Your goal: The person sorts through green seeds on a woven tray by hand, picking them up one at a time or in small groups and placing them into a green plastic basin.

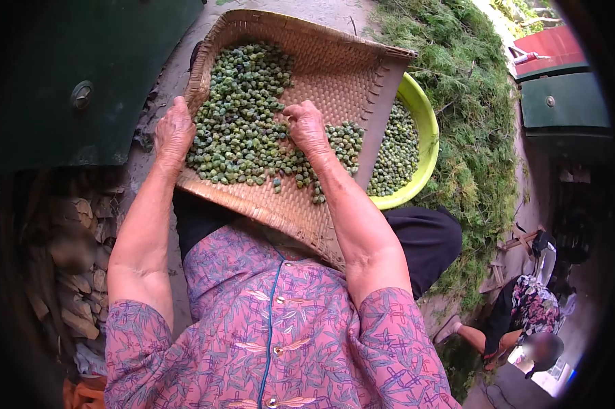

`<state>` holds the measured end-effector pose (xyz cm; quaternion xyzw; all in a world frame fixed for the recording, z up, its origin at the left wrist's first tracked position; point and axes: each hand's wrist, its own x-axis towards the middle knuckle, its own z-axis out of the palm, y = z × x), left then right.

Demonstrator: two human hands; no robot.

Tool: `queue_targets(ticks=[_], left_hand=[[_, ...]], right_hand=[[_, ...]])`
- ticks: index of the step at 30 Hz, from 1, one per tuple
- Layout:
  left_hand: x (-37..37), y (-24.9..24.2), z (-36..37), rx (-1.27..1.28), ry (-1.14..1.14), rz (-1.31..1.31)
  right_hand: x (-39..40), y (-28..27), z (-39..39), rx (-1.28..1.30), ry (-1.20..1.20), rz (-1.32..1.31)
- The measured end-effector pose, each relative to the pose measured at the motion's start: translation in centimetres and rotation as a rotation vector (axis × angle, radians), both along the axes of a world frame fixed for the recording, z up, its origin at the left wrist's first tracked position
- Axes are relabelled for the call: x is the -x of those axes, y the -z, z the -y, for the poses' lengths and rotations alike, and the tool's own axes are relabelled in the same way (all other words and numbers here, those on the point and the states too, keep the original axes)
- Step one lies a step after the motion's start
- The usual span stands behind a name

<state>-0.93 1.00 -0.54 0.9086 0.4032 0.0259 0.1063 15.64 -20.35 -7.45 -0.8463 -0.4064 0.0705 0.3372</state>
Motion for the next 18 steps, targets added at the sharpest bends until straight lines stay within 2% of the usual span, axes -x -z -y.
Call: queue_targets(ticks=[2,4,6,8,9,10,12,16,18], left_hand=[[0.0,0.2,-0.2,-0.003,-0.001,-0.006],[0.0,0.3,-0.2,-0.003,-0.012,-0.011],[0.1,0.0,0.1,0.0,-0.011,-0.01],[0.0,-0.3,0.1,0.004,-0.007,-0.004],[0.0,-0.3,0.1,0.006,-0.006,-0.002],[0.0,-0.3,0.2,0.008,-0.005,0.001],[0.1,-0.4,0.3,0.009,-0.004,0.006],[0.0,-0.2,0.2,0.01,-0.019,0.006],[0.0,-0.2,0.2,0.012,-0.019,0.005]], right_hand=[[0.4,0.4,-0.4,0.072,-0.017,-0.016],[0.9,0.5,-0.7,0.124,-0.087,0.099],[0.7,0.3,-0.6,0.164,-0.09,0.063],[0.3,0.1,0.0,-0.047,0.011,-0.085],[0.0,-0.6,0.3,-0.095,0.114,-0.379],[0.0,-1.4,0.5,-0.259,0.259,-0.898],[0.2,-2.8,1.4,-0.545,0.326,-1.287],[0.2,-1.8,1.2,-0.444,0.34,-1.271],[1.0,-1.2,0.3,0.033,0.072,-0.263]])
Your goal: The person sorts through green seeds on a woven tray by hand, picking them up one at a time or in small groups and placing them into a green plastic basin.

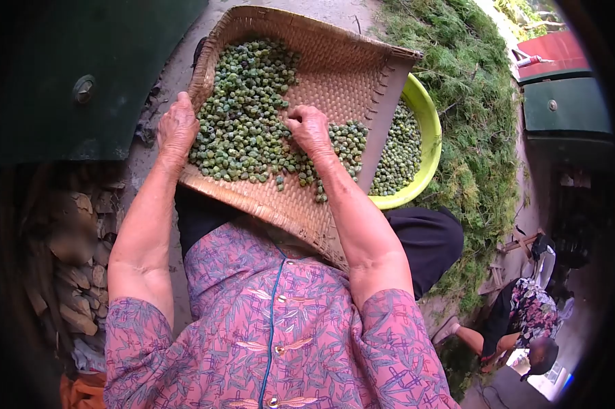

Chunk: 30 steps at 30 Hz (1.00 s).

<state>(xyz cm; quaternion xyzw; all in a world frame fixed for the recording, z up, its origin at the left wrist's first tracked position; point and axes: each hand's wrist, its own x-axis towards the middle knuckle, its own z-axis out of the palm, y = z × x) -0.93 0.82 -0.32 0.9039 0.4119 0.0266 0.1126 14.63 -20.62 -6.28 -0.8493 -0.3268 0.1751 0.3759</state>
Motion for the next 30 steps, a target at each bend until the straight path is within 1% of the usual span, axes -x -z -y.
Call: queue_targets(ticks=[1,2,4,6,8,9,10,12,15,16,17,18,20,21,23,25,26,27,28,30], left_hand=[[0.0,0.0,0.0,0.004,-0.001,-0.002],[0.0,0.0,0.0,0.003,0.0,-0.002],[0.0,0.0,0.0,0.003,-0.002,-0.009],[0.0,0.0,0.0,0.007,-0.002,-0.008],[0.1,0.0,-0.1,0.013,-0.004,-0.007],[0.1,0.0,-0.1,0.008,-0.001,0.007],[0.1,0.0,0.0,0.006,0.003,0.022],[0.1,-0.4,0.2,0.012,0.008,0.027],[0.2,0.3,-0.2,-0.001,0.022,0.036],[0.3,0.6,-0.3,-0.018,0.033,0.04],[0.2,0.6,-0.2,-0.015,0.033,0.043],[0.2,0.4,-0.2,-0.019,0.028,0.044],[0.2,0.4,-0.1,-0.022,0.025,0.047],[0.2,0.4,-0.2,-0.025,0.024,0.048],[0.2,0.6,-0.1,-0.028,0.024,0.048],[0.2,0.6,-0.2,-0.043,0.032,0.048],[0.3,0.6,-0.3,-0.046,0.031,0.046],[0.2,0.5,-0.2,-0.039,0.029,0.049],[0.3,0.5,-0.2,-0.032,0.027,0.051],[0.2,0.6,-0.3,-0.023,0.026,0.048]], right_hand=[[0.8,0.4,-0.5,0.089,0.0,0.206],[1.1,0.6,-0.9,0.088,0.001,0.206],[1.6,0.6,-1.3,0.299,-0.065,0.332],[1.5,0.8,-1.1,0.314,-0.048,0.311],[0.7,1.4,0.3,0.018,0.01,0.274],[0.5,-0.1,1.1,-0.068,0.043,0.266],[0.2,-1.7,2.3,-0.14,0.094,0.252],[-1.1,-3.9,5.1,-0.15,0.202,0.279],[-4.8,-5.1,10.3,-0.077,0.306,0.501],[-5.8,-5.5,11.8,-0.062,0.352,0.5],[-7.4,-4.8,13.9,0.036,0.317,0.634],[-7.8,-5.1,14.8,0.195,0.289,0.796],[-8.1,-4.8,15.6,0.28,0.328,0.809],[-7.9,-4.7,15.2,0.279,0.329,0.81],[-6.5,-4.3,12.8,0.043,0.278,0.491],[-4.0,-3.7,9.5,0.032,0.145,0.383],[-2.9,-2.5,8.0,-0.002,0.059,0.382],[-1.3,-2.5,6.4,0.013,0.004,0.343],[-0.4,-1.4,5.1,0.049,-0.07,0.368],[1.7,-1.2,2.7,0.096,-0.144,0.418]])
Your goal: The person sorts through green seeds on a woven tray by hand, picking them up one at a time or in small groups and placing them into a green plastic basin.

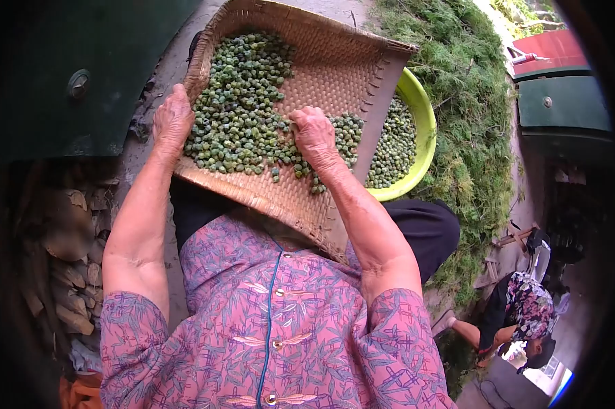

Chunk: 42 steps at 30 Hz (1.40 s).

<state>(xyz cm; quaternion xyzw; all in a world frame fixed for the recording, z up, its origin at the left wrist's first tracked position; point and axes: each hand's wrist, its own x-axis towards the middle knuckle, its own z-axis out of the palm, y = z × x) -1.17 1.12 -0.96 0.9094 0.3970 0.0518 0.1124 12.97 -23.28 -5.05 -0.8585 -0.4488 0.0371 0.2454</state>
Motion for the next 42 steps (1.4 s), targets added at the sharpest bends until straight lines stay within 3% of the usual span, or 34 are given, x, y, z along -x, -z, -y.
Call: queue_targets(ticks=[6,16,28,31,34,36,42], left_hand=[[0.0,-0.2,0.1,0.013,-0.009,-0.019],[-0.2,0.0,0.0,0.025,-0.028,-0.031],[0.0,-0.8,0.3,0.052,-0.028,-0.037],[0.0,-0.8,0.2,0.041,-0.018,-0.042],[-0.1,-0.6,0.1,0.039,-0.034,-0.047],[0.1,-0.4,0.1,0.028,-0.019,-0.035],[0.0,-0.6,0.2,0.023,-0.016,-0.008]], right_hand=[[0.5,2.3,-2.8,0.133,-0.017,0.162],[-1.0,2.1,-0.2,-0.127,0.19,-0.129],[0.2,1.5,-1.8,0.193,0.058,0.052],[0.0,1.9,-1.5,0.143,0.008,0.085],[-1.1,1.7,-0.6,-0.181,0.201,-0.121],[-2.1,1.3,0.3,-0.21,0.308,-0.219],[-2.1,1.0,-0.7,0.003,0.205,-0.126]])
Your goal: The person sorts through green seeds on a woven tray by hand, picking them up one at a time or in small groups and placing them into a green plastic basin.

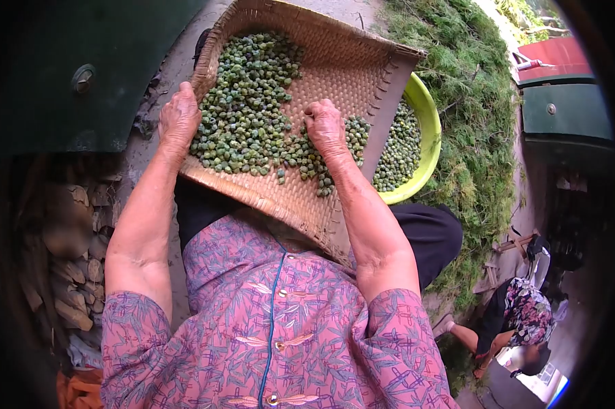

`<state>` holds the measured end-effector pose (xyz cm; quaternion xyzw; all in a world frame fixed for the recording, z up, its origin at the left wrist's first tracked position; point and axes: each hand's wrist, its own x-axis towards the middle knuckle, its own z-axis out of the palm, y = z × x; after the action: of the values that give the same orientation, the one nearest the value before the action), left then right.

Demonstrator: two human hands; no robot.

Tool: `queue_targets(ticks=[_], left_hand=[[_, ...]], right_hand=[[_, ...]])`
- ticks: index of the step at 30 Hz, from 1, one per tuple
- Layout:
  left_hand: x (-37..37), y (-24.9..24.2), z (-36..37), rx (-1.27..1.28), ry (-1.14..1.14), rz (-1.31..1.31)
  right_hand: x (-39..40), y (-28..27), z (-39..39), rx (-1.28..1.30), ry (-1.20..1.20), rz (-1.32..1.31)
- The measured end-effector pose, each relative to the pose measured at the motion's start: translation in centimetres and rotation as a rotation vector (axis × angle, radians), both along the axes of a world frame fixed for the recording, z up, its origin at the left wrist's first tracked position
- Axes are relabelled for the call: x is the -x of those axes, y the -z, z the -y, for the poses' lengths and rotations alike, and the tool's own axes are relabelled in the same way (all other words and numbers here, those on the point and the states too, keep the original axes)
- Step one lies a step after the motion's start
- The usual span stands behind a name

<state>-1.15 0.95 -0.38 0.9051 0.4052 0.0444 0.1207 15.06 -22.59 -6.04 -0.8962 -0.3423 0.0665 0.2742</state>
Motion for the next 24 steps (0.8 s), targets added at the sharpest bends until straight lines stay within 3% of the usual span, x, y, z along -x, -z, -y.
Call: queue_targets(ticks=[7,17,22,24], left_hand=[[-0.1,0.2,-0.1,0.012,-0.012,-0.022],[-0.2,0.4,-0.2,0.012,-0.029,-0.023],[-0.1,-0.1,0.1,0.016,-0.017,-0.022],[0.0,0.0,0.1,0.005,-0.014,-0.02]], right_hand=[[1.6,0.0,-0.5,0.199,-0.313,0.072],[1.9,-0.3,0.1,0.213,-0.335,0.095],[1.2,-0.7,0.3,0.05,-0.139,-0.188],[1.3,-0.3,0.4,0.028,-0.137,-0.146]])
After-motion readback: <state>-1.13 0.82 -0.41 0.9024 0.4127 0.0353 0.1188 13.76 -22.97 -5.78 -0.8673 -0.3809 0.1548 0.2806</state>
